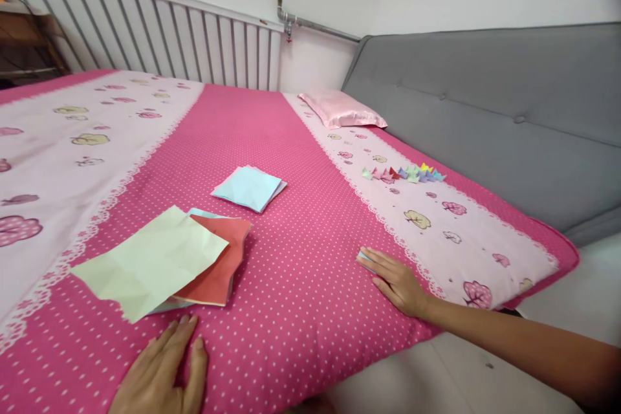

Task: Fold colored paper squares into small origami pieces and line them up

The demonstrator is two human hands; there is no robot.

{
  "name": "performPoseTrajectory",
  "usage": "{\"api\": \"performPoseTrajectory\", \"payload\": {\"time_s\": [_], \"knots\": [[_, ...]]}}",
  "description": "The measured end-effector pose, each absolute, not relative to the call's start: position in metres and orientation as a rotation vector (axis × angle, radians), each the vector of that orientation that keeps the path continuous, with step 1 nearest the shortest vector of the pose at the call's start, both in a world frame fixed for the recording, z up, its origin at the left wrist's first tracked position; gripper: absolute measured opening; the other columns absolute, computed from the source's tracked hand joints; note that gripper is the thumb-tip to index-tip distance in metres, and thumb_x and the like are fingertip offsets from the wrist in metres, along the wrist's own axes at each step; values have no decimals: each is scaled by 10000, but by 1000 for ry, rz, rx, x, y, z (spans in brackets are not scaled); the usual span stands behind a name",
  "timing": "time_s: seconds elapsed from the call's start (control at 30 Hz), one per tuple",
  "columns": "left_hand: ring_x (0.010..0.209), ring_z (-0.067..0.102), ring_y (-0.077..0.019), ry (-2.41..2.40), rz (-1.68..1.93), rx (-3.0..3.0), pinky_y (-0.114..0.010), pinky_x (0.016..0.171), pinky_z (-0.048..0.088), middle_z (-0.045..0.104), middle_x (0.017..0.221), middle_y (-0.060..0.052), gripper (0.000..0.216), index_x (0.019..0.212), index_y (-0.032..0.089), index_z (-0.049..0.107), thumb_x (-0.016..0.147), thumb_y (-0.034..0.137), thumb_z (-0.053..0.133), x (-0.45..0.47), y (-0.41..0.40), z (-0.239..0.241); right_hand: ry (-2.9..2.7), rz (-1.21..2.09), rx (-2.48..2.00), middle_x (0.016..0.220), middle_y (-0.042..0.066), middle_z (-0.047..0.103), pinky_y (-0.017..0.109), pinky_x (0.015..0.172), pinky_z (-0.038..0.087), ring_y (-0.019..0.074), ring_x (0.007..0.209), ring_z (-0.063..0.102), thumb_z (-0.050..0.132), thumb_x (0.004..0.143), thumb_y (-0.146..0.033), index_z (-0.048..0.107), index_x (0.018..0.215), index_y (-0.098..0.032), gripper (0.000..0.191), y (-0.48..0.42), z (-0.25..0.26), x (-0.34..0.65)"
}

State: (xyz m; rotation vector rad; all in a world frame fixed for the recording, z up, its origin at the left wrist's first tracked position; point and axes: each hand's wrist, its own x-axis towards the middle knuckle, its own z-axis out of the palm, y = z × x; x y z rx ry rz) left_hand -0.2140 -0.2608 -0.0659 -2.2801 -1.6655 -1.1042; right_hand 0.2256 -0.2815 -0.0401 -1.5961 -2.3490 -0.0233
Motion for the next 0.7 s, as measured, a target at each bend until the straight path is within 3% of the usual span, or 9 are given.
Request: {"api": "performPoseTrajectory", "payload": {"time_s": [0.3,0.7], "knots": [[904,618,-255,-1526,-1016,-2163,-405,891,443,674,994,-140,339,1058,98,610,778,262,513,-204,-263,-42,-2384,-77,-1595,1386,62,399,433,1047,331,210,1294,327,372,877,-233,373,1340,-201,464,-285,-47,225],[938,621,-219,-1690,-947,-2104,-341,892,443,679,1012,-96,321,1006,139,658,802,302,471,-199,-274,-36,-2361,-141,-1511,1350,55,450,438,1028,361,210,1267,373,375,888,-260,378,1337,-225,451,-288,-53,230]]}}
